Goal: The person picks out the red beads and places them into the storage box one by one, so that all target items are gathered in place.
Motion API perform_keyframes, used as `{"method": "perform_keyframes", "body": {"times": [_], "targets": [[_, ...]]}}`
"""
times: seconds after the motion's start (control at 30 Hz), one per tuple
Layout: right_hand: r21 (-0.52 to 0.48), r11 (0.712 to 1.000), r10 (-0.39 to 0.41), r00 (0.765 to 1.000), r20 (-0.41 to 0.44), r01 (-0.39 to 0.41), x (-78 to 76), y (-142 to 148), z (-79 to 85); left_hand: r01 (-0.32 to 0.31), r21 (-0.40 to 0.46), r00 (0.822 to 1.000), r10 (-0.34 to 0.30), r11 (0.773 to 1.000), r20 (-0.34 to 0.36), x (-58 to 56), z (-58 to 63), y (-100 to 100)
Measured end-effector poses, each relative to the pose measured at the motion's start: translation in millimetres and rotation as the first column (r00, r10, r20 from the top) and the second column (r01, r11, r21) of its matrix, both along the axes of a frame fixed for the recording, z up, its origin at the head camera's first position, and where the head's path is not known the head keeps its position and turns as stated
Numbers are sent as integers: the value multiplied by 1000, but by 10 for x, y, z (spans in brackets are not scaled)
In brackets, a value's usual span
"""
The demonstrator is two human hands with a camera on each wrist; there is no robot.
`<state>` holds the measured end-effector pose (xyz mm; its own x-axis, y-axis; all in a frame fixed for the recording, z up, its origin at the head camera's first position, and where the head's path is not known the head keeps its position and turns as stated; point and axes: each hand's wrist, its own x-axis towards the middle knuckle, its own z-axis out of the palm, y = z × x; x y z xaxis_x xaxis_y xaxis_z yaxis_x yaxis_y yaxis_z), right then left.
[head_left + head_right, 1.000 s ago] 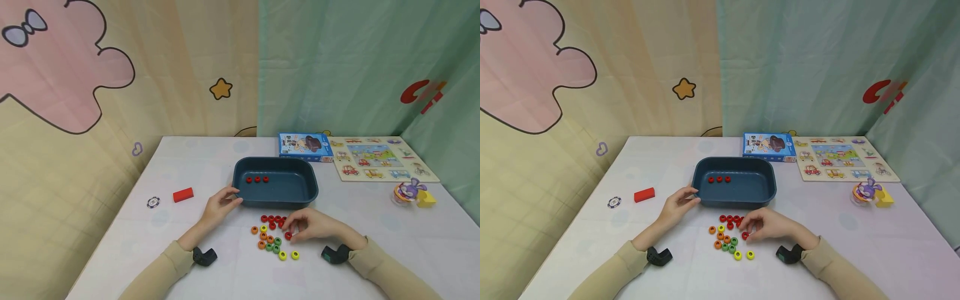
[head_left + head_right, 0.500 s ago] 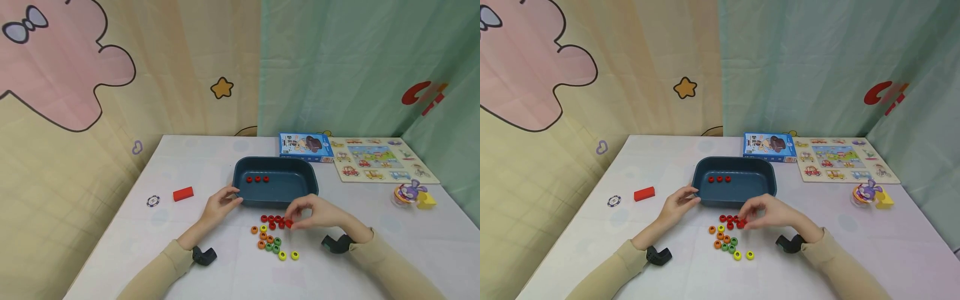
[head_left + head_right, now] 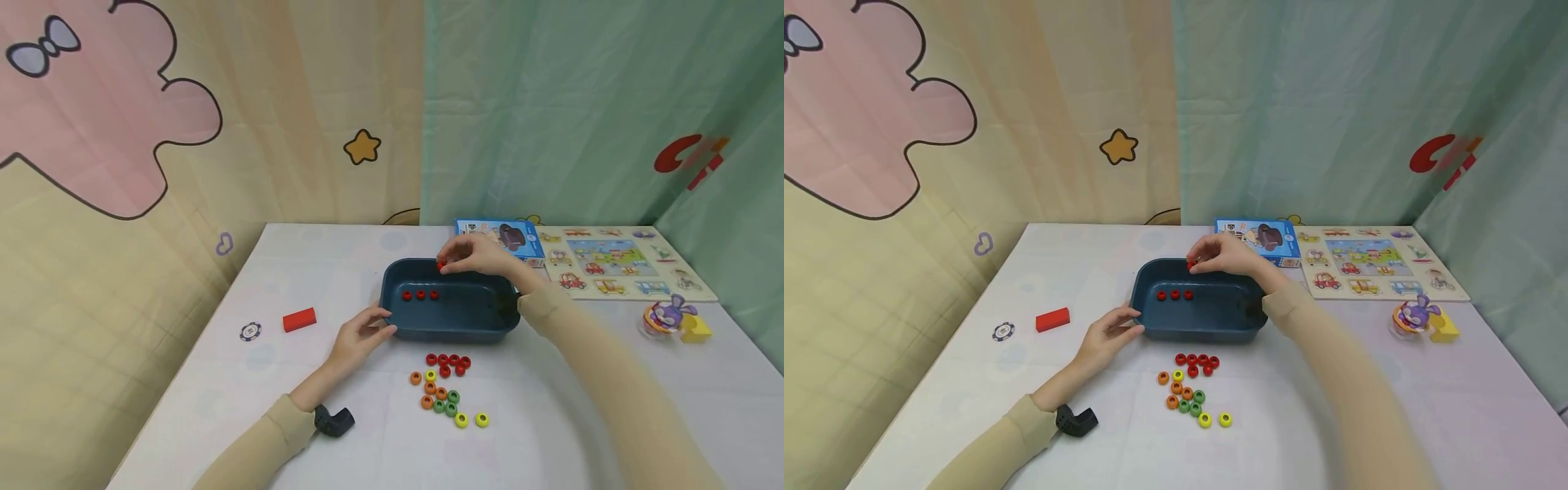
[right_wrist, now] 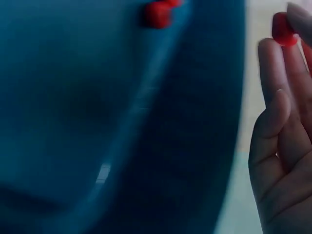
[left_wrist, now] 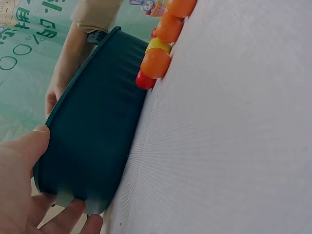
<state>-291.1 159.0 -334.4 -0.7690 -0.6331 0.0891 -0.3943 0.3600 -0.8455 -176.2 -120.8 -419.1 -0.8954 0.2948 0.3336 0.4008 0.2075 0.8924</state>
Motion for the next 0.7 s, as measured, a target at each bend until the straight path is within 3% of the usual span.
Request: {"method": "perform_keyframes", "body": {"times": [0.2,0.4,0.7], "targets": [[147,988,45,999,24,-48,-254,33,-509,11,7,1000,-11,1000,-3,8,12,18],[264,964,37,999,23,-41,-290,59,-606,9,0,1000,-9,1000,-17,3,23,21],[305,950,71,997,1,-68,-335,41,-695,-5,-21,1000,4,1000,-31,1,19,1]]}}
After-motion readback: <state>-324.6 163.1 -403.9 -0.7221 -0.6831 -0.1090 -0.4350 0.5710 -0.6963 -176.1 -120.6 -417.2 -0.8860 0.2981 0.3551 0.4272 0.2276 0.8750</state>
